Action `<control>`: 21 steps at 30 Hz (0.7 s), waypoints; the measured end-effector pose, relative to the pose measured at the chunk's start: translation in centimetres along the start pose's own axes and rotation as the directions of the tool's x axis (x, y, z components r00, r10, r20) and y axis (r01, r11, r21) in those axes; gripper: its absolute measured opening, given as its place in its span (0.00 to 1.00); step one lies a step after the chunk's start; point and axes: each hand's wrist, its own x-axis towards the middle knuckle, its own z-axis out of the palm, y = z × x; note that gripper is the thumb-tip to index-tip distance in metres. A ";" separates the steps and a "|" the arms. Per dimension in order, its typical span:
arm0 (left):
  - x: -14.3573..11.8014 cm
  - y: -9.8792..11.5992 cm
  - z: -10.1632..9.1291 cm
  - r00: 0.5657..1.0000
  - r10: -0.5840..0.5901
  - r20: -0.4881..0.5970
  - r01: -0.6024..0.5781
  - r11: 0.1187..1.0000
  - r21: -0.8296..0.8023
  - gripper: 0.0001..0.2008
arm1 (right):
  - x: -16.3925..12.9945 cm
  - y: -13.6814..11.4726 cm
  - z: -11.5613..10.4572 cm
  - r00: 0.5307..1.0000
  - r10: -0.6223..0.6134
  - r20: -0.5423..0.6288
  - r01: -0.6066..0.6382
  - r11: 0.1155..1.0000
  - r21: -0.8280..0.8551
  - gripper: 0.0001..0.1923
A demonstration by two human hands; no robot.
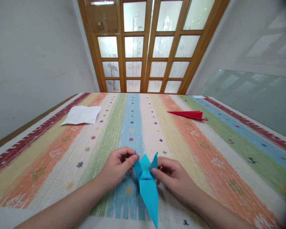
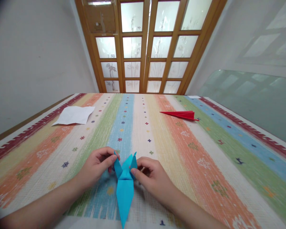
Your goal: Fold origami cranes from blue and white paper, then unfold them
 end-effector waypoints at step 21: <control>-0.2 0.2 -0.4 0.981 0.154 -0.117 -0.151 0.988 0.034 0.06 | -0.1 0.3 -0.5 0.965 -0.164 -0.203 0.130 0.976 -0.172 0.07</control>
